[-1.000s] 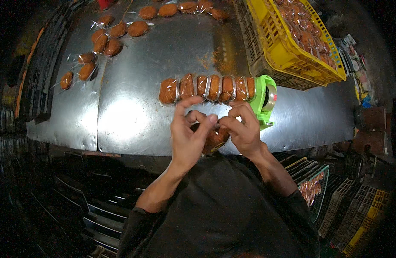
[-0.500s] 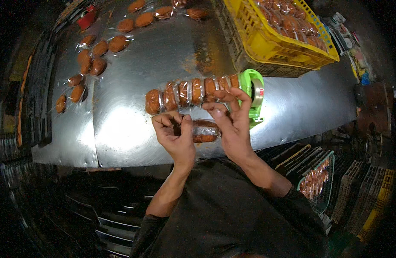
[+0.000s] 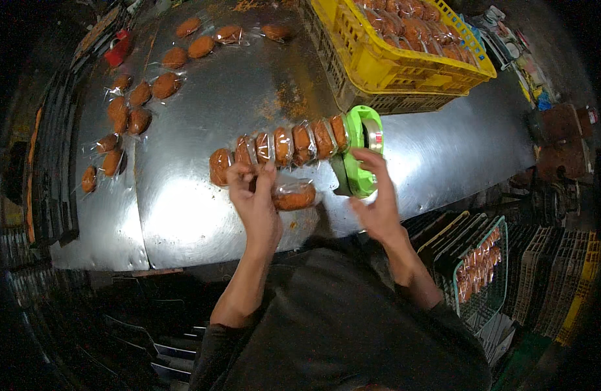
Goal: The person wraps round brown food items in clear plastic bags using a tape dispenser to seal them. The wrapped items are placed on a metal table and into a yellow crate.
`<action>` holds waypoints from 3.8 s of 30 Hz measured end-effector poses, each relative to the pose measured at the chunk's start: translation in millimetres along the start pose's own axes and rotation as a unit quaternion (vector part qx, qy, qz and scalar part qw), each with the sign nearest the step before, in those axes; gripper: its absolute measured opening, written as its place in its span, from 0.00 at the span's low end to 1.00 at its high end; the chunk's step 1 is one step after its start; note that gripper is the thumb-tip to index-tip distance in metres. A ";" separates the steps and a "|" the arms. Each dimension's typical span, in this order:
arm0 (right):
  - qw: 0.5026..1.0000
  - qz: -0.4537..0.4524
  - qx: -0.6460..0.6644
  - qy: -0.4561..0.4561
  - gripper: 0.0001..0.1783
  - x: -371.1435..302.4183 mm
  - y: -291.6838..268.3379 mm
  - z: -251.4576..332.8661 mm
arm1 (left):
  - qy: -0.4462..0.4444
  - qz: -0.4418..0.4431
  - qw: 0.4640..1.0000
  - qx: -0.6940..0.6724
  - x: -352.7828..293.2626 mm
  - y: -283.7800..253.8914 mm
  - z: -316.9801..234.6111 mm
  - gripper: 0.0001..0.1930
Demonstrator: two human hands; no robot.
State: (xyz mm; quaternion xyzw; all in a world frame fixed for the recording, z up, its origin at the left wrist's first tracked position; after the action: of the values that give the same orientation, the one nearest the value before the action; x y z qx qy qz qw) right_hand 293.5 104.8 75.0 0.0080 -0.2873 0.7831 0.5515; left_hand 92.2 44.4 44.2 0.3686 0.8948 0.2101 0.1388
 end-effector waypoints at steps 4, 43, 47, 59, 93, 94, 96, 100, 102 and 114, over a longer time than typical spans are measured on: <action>0.987 0.101 0.120 0.017 0.54 11.6 50.6 30.2 | -0.077 0.065 0.994 0.035 -1.8 12.3 -7.0 0.07; 0.943 0.086 -0.071 -0.314 0.09 25.6 59.6 37.9 | 0.075 0.121 0.958 0.249 -12.1 -0.7 -49.8 0.18; 0.962 0.025 -0.047 -0.267 0.07 36.0 56.0 34.7 | 0.314 0.076 0.799 0.507 -27.2 16.1 -66.0 0.07; 0.961 -0.215 0.103 0.139 0.19 -0.9 -13.6 -59.5 | 0.053 -0.067 0.996 0.016 -33.6 -13.3 -8.9 0.14; 0.904 0.246 0.271 0.222 0.12 46.9 193.4 55.8 | -0.076 -0.006 0.994 -0.079 39.6 -102.5 -63.2 0.24; 0.914 0.237 0.271 0.187 0.12 59.3 197.5 56.5 | -0.041 -0.027 0.999 -0.022 45.5 -117.3 -67.9 0.25; 0.966 0.181 0.174 0.059 0.12 92.6 201.3 38.1 | 0.070 -0.083 0.970 0.217 72.6 -154.2 -49.0 0.25; 0.931 0.211 0.207 0.214 0.13 135.3 202.0 44.1 | -0.090 0.084 0.973 0.193 94.6 -130.8 -19.5 0.36; 0.943 0.215 0.193 0.165 0.14 147.0 207.3 29.4 | -0.030 0.144 0.933 0.330 81.9 -121.5 -6.1 0.44; 0.908 0.245 -0.330 -0.084 0.41 349.1 480.8 5.4 | -0.085 -0.106 0.946 0.294 117.9 -194.4 -44.5 0.35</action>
State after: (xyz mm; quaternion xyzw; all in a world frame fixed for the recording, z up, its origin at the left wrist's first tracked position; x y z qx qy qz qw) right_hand -262.3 293.3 -17.6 -0.1795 -0.5674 0.7503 0.2878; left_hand -123.9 -7.5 -21.0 0.3126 0.9356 -0.1102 0.1213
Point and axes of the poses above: each hand's wrist, its own x-axis towards the middle knuckle, its own y-axis out of the palm, z = x × y, the point moved 4 cm from there along x, towards the middle knuckle, and after that the axes turned 2 degrees about -z, right-handed, at the moved point
